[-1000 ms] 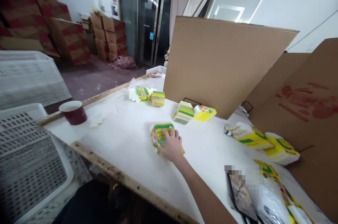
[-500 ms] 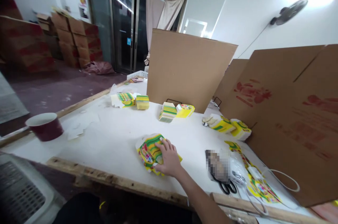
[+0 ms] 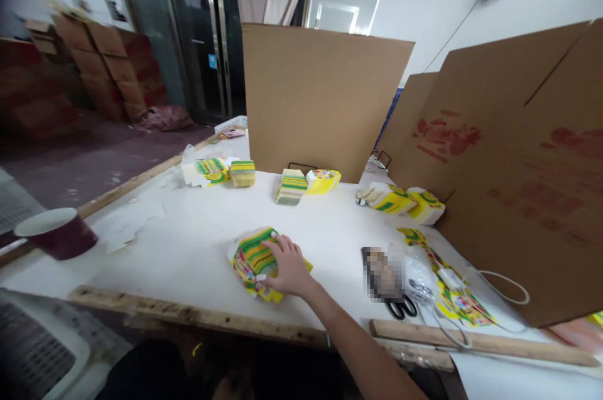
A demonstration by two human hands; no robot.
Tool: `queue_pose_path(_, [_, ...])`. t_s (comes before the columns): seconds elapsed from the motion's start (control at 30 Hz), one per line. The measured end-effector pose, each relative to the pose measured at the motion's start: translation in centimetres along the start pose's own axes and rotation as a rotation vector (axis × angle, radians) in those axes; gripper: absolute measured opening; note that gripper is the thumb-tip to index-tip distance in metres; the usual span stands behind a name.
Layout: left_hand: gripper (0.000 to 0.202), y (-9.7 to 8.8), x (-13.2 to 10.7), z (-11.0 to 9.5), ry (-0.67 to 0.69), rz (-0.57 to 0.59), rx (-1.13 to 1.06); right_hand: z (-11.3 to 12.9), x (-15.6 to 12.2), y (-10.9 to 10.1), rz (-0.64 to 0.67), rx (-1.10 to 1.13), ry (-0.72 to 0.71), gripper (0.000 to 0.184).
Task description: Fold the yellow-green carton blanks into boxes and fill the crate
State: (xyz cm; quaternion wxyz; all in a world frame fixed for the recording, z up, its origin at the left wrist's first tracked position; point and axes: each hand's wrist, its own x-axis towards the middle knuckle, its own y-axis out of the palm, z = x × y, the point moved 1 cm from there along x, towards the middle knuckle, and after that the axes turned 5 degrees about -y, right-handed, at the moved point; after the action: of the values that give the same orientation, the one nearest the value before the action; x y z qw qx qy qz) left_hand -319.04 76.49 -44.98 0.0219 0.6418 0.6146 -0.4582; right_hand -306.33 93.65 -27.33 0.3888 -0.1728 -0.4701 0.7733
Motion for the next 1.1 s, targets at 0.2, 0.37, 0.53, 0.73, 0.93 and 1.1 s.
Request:
queue_pose_path(0.2, [0.045,0.0,1.0,3.4,0.067,0.049,-0.279,-2.1,1.0,-1.6,-0.171,0.418,0.217,0.062])
queue_pose_path(0.37, [0.066,-4.7,-3.2,0.3,0.172,0.263,-0.497,-4.7,0.2,-2.1,-0.058,0.57,0.354,0.052])
queue_pose_path(0.53, [0.058,-11.5,-6.3,-6.1,0.318,-0.166,-0.93,-5.2,-0.9,-1.0,0.111,0.907,0.291,0.048])
queue_pose_path(0.73, [0.077,-13.4,-2.6,-12.0,0.192,-0.342,-0.941,-5.7,-0.8,1.1,0.108,1.189,0.229,0.067])
queue_pose_path(0.93, [0.075,-12.6,-0.1,-14.0,0.118,-0.258,-0.889,-5.8,-0.5,2.7,0.133,1.356,0.13,0.069])
queue_pose_path(1.1, [0.055,-13.2,-0.1,-13.6,0.019,-0.24,-1.066,-3.2,0.1,2.5,0.079,1.343,-0.112,0.07])
